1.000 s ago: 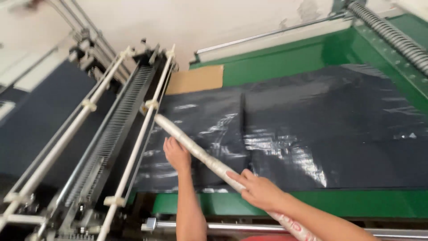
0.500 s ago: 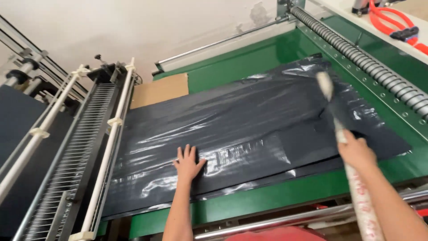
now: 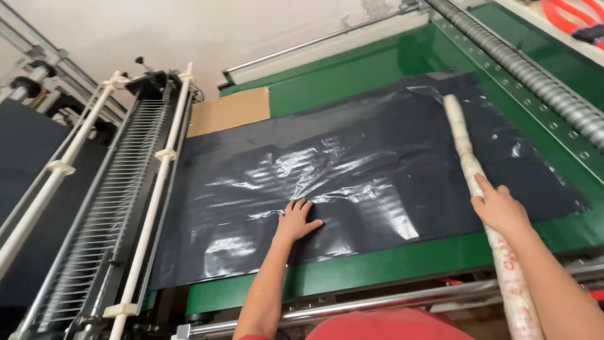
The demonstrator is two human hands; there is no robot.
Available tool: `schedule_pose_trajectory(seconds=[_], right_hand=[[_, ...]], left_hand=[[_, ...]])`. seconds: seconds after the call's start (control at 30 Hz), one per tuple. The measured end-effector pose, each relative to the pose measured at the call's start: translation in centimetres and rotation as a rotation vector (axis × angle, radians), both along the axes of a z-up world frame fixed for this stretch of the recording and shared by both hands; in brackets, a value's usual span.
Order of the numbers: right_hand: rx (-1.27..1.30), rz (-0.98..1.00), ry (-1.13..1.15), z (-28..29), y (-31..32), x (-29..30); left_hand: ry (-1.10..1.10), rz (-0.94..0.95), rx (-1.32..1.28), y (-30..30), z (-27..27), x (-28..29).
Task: Operating a plastic bag making machine by smoothing out the plastic film on the conveyor belt using a tube and adjusting controls.
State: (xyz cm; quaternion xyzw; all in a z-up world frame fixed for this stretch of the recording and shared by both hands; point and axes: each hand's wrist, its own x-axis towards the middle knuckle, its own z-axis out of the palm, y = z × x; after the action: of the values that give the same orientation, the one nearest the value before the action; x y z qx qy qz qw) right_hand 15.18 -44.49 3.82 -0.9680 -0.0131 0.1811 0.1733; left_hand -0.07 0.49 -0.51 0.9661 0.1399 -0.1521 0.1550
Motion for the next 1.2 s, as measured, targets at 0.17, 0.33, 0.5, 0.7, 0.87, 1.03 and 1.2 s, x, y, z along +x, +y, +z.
schedule_pose_trajectory(seconds=[0.17, 0.33, 0.5, 0.7, 0.87, 1.03, 1.2], right_hand=[[0.153, 0.142, -0.142, 3.7, 7.4, -3.8], [0.357, 0.527, -0.053, 4.6, 17.9, -10.1], [0.489, 1.019, -0.077, 4.5, 24.5, -16.9], [0.38, 1.118, -0.03, 1.5, 25.7, -16.9], [0.142, 0.685, 0.048, 0.9, 18.4, -10.7], [-0.016, 0.084, -0.018, 2.7, 4.1, -5.4], [-0.026, -0.109, -0.209, 2.8, -4.9, -5.4]], left_hand=[[-0.449, 0.067, 0.153, 6.0, -2.3, -0.4], [-1.142, 0.296, 0.441, 11.0, 0.1, -4.4], [-1.179, 0.6, 0.559, 15.8, -0.5, -8.2], [-0.94, 0.856, 0.47, 15.9, -0.7, -8.6], [-0.769, 0.689, 0.499, 14.4, -2.8, -6.1], [-0.375, 0.335, 0.153, 8.7, -0.3, -3.8], [-0.24, 0.099, 0.118, 3.8, 0.8, -1.8]])
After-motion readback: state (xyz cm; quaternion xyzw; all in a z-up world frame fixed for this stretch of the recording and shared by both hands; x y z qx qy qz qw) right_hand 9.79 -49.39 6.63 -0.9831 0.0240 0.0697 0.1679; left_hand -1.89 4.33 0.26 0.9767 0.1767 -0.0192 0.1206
